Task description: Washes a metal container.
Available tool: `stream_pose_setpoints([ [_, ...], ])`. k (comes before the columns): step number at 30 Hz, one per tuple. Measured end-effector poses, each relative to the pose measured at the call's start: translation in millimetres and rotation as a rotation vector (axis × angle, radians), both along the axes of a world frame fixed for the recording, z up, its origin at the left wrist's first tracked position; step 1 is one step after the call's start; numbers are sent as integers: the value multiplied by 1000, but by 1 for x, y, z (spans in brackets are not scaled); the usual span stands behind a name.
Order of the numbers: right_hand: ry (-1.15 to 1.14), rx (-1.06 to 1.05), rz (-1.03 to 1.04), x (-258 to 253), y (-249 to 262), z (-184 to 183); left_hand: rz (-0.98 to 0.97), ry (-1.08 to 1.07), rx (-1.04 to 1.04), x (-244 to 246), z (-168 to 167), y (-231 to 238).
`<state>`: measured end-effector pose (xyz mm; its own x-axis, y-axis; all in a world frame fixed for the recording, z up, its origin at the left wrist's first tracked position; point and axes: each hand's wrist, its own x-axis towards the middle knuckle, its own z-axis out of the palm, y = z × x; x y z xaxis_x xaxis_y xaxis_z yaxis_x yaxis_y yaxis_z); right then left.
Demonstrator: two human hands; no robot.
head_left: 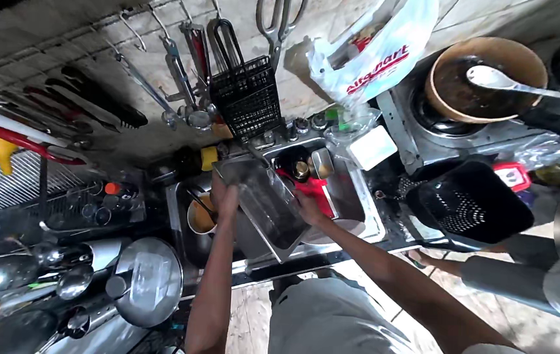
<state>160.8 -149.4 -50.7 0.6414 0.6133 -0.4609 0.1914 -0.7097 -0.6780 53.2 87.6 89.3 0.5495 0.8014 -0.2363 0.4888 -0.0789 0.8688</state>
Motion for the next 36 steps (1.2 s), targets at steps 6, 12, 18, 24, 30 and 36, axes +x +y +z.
stream_pose_setpoints([
  [6, -406, 49, 745, 6, 23, 3, -40, 95, 98, 21, 18, -12],
  [12, -468, 71, 894, 34, 91, -37, -159, 215, 179, 29, 18, -23],
  [18, -384, 93, 916, 29, 117, -48, -171, 274, 222, 50, 8, -9],
  [24, -368, 51, 840, 15, 111, -53, -201, 264, 242, 50, 15, -11],
  [30, -340, 129, 864, 14, 97, -57, -222, 277, 273, 60, 13, -17],
  [36, -294, 142, 856, 8, 86, -59, -201, 275, 264, 64, 12, -17],
])
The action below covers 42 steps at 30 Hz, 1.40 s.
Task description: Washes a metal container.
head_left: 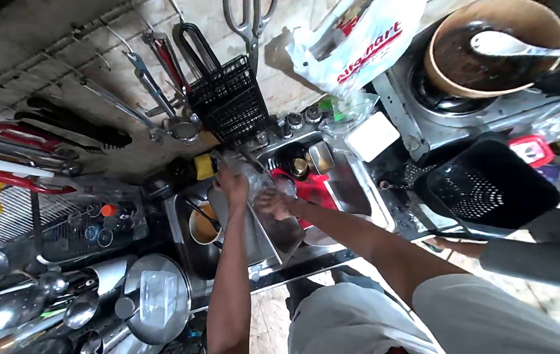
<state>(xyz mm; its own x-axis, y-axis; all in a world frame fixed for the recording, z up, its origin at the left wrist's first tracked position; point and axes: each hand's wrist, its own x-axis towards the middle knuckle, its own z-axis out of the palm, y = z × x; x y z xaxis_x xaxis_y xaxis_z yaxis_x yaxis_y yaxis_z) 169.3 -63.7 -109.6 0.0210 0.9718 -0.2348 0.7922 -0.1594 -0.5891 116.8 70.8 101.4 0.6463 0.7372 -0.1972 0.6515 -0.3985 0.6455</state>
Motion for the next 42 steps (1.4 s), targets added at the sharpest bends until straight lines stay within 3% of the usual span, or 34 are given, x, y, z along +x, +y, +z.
stream_pose_setpoints([
  [2, -36, 15, -140, -3, 5, -6, -8, -5, -5, -3, 0, 0],
  [5, -80, 116, -151, -14, -8, 3, 13, -7, -17, -6, 1, 2],
  [8, 9, 92, -697, -19, -28, 21, 48, -17, -100, -24, -5, 15],
  [10, 230, -24, -960, -18, -43, 42, 71, -91, -191, -31, -5, 29],
  [12, 559, -140, -945, -13, -68, 64, 101, -174, -307, -34, 5, 37],
  [14, 717, -162, -874, -11, -96, 84, 155, -186, -381, -43, 12, 41],
  [17, 655, -154, -874, -5, -129, 125, 258, -85, -471, -52, 4, 49],
  [21, 684, -84, -1057, 2, -153, 180, 329, -76, -631, -56, -21, 38],
  [25, 754, 40, -1142, 6, -163, 223, 150, -113, -713, -47, -81, 22],
  [29, 575, 86, -1160, -2, -154, 255, -62, -124, -618, -27, -138, -8],
  [32, 264, 13, -1168, -15, -138, 279, -203, -52, -526, -13, -162, -38],
  [35, 63, -78, -1165, -32, -120, 297, -222, -99, -484, -11, -181, -73],
  [39, -136, -82, -1079, -62, -96, 299, -166, -116, -409, 0, -181, -117],
  [42, -344, -8, -986, -83, -88, 289, -181, -158, -535, 7, -136, -137],
])
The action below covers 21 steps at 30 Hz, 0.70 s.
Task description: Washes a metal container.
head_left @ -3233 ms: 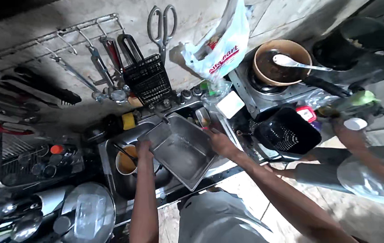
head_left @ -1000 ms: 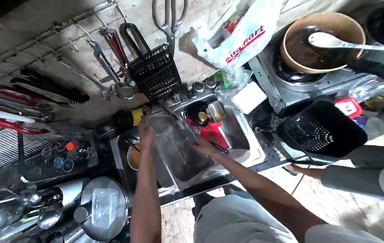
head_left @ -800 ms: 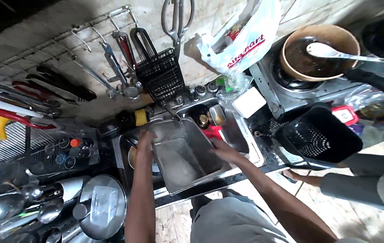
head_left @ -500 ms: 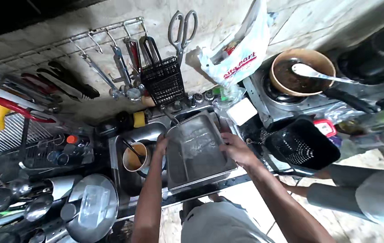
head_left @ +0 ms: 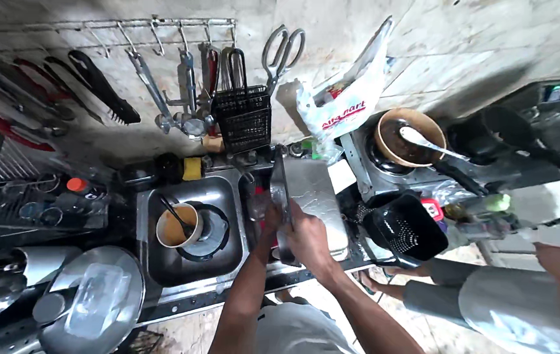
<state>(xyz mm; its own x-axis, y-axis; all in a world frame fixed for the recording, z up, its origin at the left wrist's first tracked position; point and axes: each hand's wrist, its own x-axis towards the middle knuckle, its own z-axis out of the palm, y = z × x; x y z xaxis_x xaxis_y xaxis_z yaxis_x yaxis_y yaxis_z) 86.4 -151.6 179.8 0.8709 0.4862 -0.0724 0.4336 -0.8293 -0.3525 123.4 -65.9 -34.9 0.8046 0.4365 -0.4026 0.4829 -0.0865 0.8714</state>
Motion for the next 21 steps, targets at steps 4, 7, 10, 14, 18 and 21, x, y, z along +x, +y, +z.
stream_pose_setpoints([
  [4, -133, -22, 57, -12, -14, 5, 18, -148, -276, 17, 5, -9],
  [7, -228, 34, 139, -8, -35, 13, 42, -200, -425, 31, -2, -7],
  [10, -331, 42, 275, -9, -56, 23, 170, -236, -676, 21, 32, -2],
  [14, -445, 34, 520, -3, -104, 30, 463, -181, -1032, -35, 87, 16],
  [18, -482, 59, 649, 12, -141, 15, 637, -322, -948, -98, 65, 28],
  [21, -485, 131, 750, 26, -143, -19, 795, -548, -1275, -111, 8, 47],
])
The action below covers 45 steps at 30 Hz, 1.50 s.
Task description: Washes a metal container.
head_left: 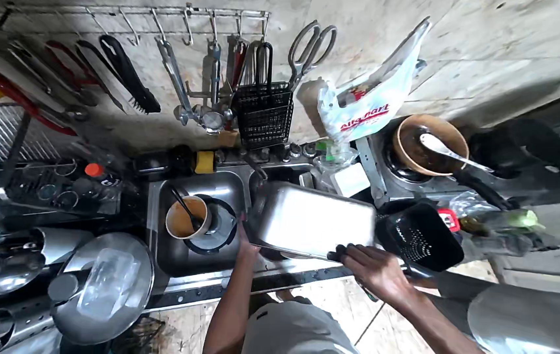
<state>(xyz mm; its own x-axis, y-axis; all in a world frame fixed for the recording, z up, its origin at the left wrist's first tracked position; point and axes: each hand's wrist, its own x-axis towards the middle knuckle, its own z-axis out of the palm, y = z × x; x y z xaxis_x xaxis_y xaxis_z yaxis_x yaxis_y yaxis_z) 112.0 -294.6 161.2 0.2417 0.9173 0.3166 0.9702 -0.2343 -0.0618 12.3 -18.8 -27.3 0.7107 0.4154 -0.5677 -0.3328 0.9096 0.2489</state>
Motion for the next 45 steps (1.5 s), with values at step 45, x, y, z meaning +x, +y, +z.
stream_pose_setpoints([
  [45, 483, -100, -624, 81, 200, -179, -413, 837, 1108, 59, -108, 199],
])
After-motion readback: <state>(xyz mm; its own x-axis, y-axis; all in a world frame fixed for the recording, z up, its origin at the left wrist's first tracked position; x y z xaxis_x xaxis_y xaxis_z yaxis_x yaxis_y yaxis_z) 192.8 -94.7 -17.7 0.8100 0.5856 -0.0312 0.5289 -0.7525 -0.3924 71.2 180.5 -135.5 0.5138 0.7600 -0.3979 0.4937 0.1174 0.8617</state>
